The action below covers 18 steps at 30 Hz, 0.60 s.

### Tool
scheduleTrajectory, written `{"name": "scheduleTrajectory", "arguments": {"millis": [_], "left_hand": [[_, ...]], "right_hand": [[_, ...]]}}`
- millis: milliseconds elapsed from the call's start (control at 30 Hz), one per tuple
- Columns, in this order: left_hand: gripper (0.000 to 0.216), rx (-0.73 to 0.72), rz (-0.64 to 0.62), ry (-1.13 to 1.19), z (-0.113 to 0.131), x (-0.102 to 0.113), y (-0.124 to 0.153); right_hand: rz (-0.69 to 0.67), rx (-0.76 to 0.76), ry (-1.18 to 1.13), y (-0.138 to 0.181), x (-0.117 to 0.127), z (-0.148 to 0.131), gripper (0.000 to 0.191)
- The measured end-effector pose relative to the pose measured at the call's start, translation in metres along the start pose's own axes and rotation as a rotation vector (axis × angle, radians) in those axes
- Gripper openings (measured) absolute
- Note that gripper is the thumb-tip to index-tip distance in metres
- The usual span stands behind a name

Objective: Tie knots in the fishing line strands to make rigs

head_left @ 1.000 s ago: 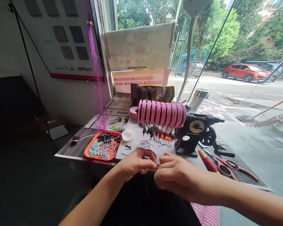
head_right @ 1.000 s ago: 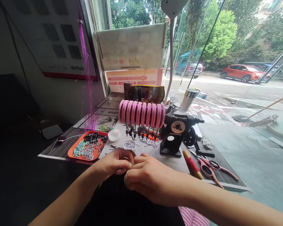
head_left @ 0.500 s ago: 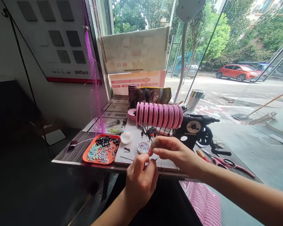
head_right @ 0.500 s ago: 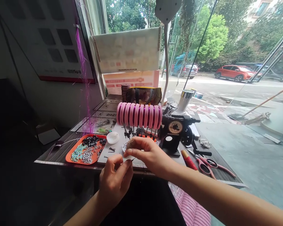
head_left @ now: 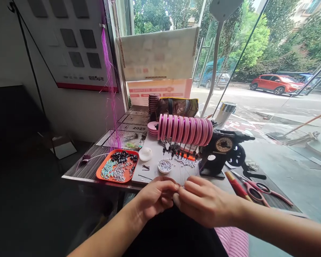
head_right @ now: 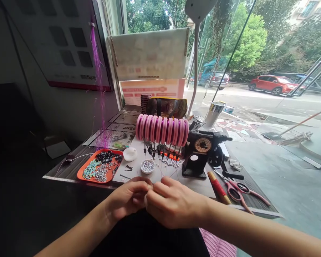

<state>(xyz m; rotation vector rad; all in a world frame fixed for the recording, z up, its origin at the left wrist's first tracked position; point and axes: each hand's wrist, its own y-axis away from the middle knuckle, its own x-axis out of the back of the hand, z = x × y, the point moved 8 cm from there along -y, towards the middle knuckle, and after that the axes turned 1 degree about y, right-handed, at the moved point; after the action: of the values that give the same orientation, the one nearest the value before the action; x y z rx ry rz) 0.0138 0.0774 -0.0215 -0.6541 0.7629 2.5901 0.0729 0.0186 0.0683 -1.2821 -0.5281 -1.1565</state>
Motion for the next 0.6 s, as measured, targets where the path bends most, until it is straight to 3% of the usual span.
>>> {"name": "scheduleTrajectory", "arguments": {"millis": [100,233,367,467,600], "left_hand": [[0.019,0.007,0.006,0.032,-0.002,0.0,0.0],[0.013,-0.064,0.036,0.003,0.001,0.0,0.002],[0.009,-0.219,0.081,-0.114,0.014,0.002,0.006],[0.007,-0.5,0.149,-0.398,0.035,0.002,0.019],[0.013,-0.925,0.349,-0.843,0.047,-0.003,0.046]], "right_hand": [[0.015,0.008,-0.002,0.001,-0.005,-0.002,0.03],[-0.076,0.01,-0.049,0.001,-0.009,-0.004,0.022],[-0.124,-0.17,-0.383,-0.003,-0.004,0.008,0.019],[-0.049,-0.419,-0.725,-0.006,-0.001,0.028,0.023],[0.119,-0.778,-1.161,0.0,-0.011,0.059,0.028]]}}
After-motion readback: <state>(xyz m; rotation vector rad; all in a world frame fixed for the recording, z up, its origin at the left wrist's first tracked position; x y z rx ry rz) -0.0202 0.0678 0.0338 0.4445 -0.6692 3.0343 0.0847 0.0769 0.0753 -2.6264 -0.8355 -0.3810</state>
